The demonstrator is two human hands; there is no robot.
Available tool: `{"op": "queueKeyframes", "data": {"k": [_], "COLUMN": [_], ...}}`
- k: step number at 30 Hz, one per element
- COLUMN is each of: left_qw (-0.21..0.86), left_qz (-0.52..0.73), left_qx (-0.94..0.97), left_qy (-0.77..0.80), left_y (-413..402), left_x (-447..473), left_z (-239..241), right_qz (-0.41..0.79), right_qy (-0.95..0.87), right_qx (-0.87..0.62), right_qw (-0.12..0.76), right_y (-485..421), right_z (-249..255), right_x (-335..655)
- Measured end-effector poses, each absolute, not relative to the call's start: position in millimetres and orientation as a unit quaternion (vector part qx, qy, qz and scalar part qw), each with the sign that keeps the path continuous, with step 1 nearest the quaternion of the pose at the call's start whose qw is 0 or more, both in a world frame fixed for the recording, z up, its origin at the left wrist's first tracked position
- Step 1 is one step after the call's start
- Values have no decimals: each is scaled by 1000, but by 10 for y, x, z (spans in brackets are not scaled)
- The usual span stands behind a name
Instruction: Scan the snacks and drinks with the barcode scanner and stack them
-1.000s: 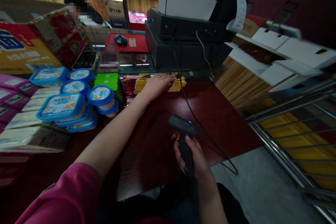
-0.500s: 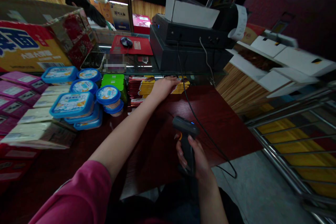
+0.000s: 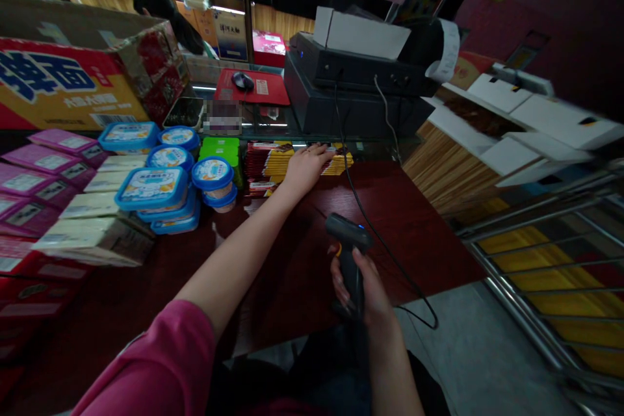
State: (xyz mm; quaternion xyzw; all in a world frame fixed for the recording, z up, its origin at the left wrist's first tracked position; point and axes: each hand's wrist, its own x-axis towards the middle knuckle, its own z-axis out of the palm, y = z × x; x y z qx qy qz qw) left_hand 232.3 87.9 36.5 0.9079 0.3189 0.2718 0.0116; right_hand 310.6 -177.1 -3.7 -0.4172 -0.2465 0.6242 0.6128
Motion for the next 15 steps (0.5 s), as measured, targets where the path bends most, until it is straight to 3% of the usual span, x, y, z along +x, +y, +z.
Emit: {"op": "queueKeyframes", "data": {"k": [8, 15], "left_qw": [15, -35], "left_qz": [301, 185], "left_qx": [921, 884], "left_qy": [247, 428], "left_y": [527, 130], "left_x": [1777, 914], "left_z": [286, -130], "right_qz": [632, 632], "right_qy": [-240, -239], "right_qx": [-417, -427], "right_qw": [607, 602], "right_y": [-1779, -1789], "right_z": [-32, 7], "right_x": [3120, 3121]}}
